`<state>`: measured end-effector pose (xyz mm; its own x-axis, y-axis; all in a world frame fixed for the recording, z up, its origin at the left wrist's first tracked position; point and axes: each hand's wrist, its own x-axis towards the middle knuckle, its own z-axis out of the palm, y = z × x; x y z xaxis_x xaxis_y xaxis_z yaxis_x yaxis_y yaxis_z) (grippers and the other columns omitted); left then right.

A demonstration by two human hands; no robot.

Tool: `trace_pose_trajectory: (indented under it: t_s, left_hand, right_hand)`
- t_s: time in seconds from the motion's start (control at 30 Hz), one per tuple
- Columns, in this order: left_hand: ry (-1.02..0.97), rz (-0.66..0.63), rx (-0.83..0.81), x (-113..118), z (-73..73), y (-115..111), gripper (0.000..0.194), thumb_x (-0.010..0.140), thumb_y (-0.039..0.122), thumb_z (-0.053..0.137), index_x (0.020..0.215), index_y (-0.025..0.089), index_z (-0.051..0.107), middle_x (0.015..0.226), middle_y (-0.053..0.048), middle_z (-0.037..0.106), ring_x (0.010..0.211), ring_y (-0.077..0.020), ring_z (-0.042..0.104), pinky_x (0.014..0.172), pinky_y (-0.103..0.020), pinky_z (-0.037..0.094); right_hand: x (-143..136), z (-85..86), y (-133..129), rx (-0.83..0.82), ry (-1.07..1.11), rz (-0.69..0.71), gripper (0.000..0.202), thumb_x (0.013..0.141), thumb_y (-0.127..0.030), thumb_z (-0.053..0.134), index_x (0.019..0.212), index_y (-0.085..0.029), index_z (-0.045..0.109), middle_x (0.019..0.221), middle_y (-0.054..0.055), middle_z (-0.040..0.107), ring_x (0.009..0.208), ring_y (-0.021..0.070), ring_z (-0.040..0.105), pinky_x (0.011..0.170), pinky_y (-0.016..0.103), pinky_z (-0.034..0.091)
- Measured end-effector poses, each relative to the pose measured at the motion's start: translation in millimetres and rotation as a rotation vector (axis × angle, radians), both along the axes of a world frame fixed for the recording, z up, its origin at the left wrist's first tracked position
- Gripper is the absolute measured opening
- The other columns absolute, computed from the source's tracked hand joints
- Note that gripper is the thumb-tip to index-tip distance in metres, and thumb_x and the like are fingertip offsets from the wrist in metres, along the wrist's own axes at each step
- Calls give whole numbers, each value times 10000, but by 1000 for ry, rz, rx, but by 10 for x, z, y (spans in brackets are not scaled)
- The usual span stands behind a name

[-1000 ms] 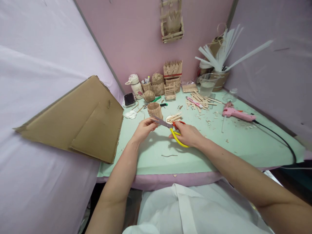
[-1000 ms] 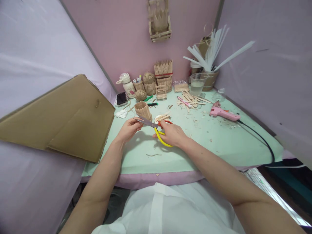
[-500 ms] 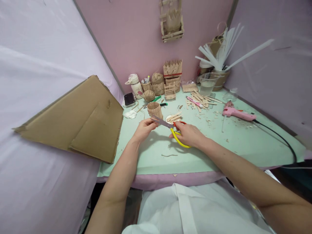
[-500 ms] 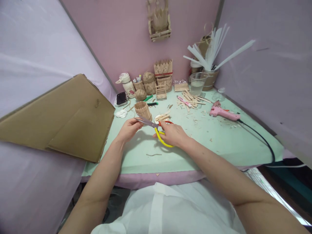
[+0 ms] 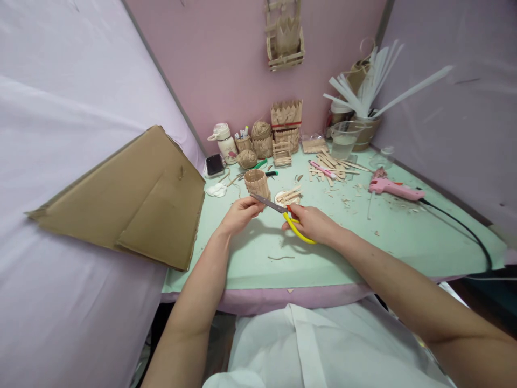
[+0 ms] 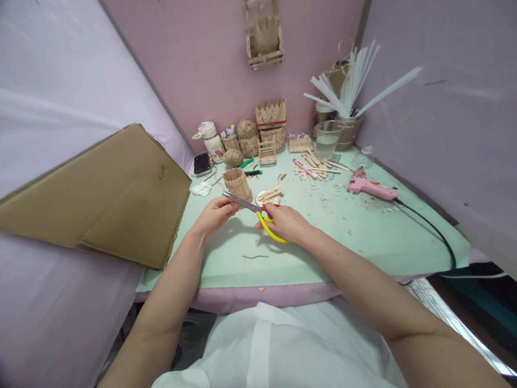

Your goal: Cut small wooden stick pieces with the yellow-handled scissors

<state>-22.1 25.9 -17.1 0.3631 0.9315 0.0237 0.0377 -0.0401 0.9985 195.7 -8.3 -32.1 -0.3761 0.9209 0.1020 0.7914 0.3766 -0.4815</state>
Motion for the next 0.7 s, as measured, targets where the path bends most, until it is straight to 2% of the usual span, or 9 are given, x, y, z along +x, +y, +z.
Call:
trace_pose_trajectory:
  t_s: [0.23,0.37,0.43,0.53,0.7]
  left_hand:
    - [-70,14,-57,24,21,-24,184,688,314,693,773,156,649,645,6,554,601,-66,445,563,-215,311]
    - [-96,21,-55,29,39,-38,217,674,328,703,792,162,626,667,2,564,620,-76,488,553,-212,324]
    - [-97,20,-43,31,50,-42,263,672,332,705,865,177,617,681,3,571,620,-79,496,553,-213,330]
    - [-92,8,-15,31,64,-45,315,687,330,692,956,193,602,679,9,567,600,-75,480,550,-216,332]
    - [-75,0,0,26,60,-46,230,703,300,670,894,192,600,685,15,550,603,-70,469,554,-211,330]
  right_hand:
    - [51,-46,94,-40,228,-98,171,802,-392,493,812,-231,436,706,-1,622,597,143,527,526,223,312]
    - [58,-66,120,-50,197,-97,120,802,-346,478,815,-232,442,682,-1,620,596,149,527,515,227,302]
    - [52,-72,117,-48,171,-89,111,808,-342,469,816,-234,441,667,-2,616,587,151,524,508,229,292]
    - [45,-80,111,-15,115,-102,159,810,-392,475,825,-235,449,674,4,612,578,153,519,504,234,282]
    - [35,-107,110,77,38,-126,288,780,-495,505,874,-225,473,798,30,624,617,163,538,517,244,274]
